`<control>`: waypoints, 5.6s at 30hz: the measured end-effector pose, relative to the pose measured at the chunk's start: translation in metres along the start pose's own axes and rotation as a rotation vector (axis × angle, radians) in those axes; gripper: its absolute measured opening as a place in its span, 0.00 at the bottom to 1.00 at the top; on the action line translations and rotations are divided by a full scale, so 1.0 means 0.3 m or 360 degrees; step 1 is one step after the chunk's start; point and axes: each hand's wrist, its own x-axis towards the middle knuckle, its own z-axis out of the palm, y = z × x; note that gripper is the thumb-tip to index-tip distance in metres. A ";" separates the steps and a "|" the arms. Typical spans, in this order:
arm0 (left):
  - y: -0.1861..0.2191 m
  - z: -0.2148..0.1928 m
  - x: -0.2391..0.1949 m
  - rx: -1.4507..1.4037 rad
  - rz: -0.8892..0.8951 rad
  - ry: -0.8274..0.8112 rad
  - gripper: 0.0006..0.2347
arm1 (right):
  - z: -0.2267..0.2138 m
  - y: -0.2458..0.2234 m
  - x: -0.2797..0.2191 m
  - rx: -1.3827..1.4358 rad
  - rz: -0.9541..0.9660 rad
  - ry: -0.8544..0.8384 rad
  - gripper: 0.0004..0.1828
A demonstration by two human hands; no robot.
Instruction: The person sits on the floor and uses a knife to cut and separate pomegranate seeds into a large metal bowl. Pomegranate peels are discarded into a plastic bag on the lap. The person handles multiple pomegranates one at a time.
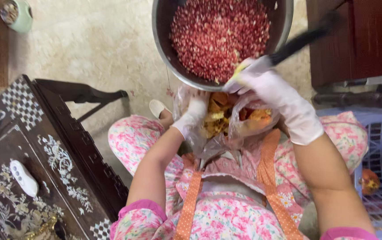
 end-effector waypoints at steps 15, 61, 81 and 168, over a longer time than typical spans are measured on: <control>-0.191 -0.320 -0.058 -0.0332 -0.0383 -0.0399 0.24 | 0.335 0.563 0.075 -0.1159 -0.0466 -0.0414 0.11; 0.155 -0.294 -0.134 -0.0599 0.0012 -0.0089 0.18 | -0.002 0.727 0.107 -0.2479 0.0785 0.0116 0.10; -0.078 -0.850 0.181 -0.0600 0.0579 0.0256 0.33 | -0.068 0.258 0.092 -0.0091 0.0822 0.0370 0.12; -0.029 -0.804 0.145 -0.3202 -0.0280 0.0418 0.13 | 0.070 0.093 0.243 0.0708 0.0071 0.0725 0.06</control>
